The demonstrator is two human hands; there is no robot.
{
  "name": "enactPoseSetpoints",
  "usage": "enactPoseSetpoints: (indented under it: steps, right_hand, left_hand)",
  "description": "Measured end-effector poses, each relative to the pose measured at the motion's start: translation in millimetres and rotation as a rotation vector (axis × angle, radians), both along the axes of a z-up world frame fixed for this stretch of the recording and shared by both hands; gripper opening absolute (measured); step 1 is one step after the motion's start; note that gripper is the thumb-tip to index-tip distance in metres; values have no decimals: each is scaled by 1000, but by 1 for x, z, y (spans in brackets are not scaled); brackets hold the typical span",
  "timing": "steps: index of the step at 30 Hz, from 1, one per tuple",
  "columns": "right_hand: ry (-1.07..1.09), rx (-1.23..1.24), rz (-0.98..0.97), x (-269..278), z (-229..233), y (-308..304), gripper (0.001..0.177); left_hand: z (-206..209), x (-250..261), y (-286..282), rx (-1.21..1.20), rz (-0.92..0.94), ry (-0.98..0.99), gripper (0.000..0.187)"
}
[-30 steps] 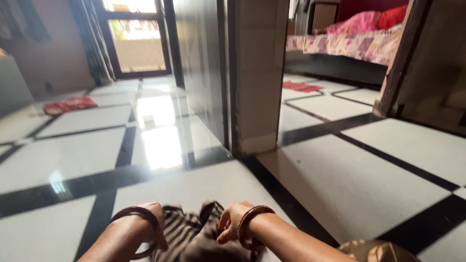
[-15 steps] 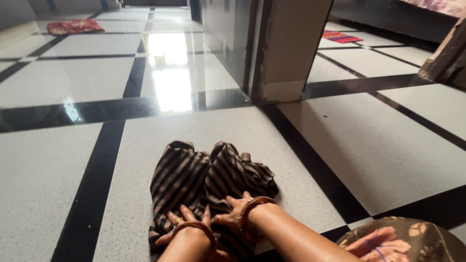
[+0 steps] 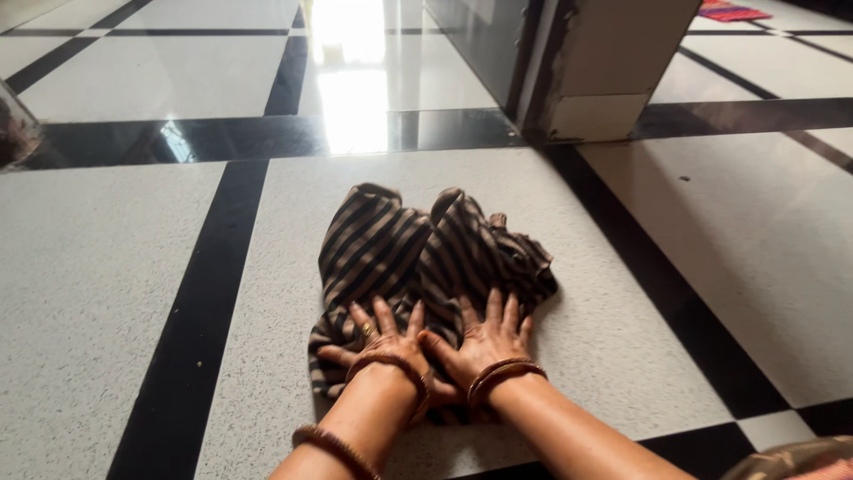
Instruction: The person folds a striped cloth by hand while sitting on a tiled floor, smoothing the fabric and bringing the edges together.
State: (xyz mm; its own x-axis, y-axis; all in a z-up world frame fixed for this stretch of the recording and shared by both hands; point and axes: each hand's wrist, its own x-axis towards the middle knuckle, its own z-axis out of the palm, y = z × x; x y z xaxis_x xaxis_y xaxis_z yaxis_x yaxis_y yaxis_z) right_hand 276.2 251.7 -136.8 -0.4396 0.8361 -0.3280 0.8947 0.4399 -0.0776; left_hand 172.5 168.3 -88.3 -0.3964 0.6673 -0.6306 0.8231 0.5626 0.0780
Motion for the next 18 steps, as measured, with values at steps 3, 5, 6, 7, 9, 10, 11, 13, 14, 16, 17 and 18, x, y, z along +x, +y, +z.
enactPoseSetpoints:
  steps: [3, 5, 6, 7, 9, 10, 11, 13, 14, 16, 17, 18]
  right_hand:
    - [-10, 14, 11, -8, -8, 14, 105]
    - [-38, 13, 24, -12, -11, 21, 105]
    - [-20, 26, 16, -14, -12, 25, 106]
    - [0, 43, 7, -16, -13, 29, 106]
    - [4, 55, 14, -20, -14, 34, 106]
    - [8, 69, 17, -22, -15, 37, 106]
    - [9, 67, 21, -24, -15, 39, 106]
    - [13, 76, 22, -27, -15, 44, 105]
    - [15, 73, 26, -29, -15, 47, 105]
    - [13, 84, 23, -32, -15, 53, 105]
    - [14, 81, 25, -33, -16, 56, 105]
    - [19, 83, 26, -35, -16, 58, 104]
  left_hand:
    - [-3, -7, 8, 27, 10, 14, 139]
    - [-4, -11, 16, 18, 16, 6, 137]
    - [-4, -13, 19, 13, 17, -1, 136]
    - [-4, -14, 22, 11, 22, 0, 136]
    - [-3, -15, 26, 30, 38, 10, 138]
    - [-3, -17, 29, 29, 42, 10, 138]
    - [-2, -19, 31, 25, 44, 4, 138]
    - [0, -23, 34, 18, 50, -1, 138]
    - [0, -24, 36, 23, 42, 2, 137]
    - [2, -27, 38, 23, 35, 7, 136]
    - [2, -28, 40, 32, 26, 6, 136]
    - [2, -30, 42, 41, 16, 6, 136]
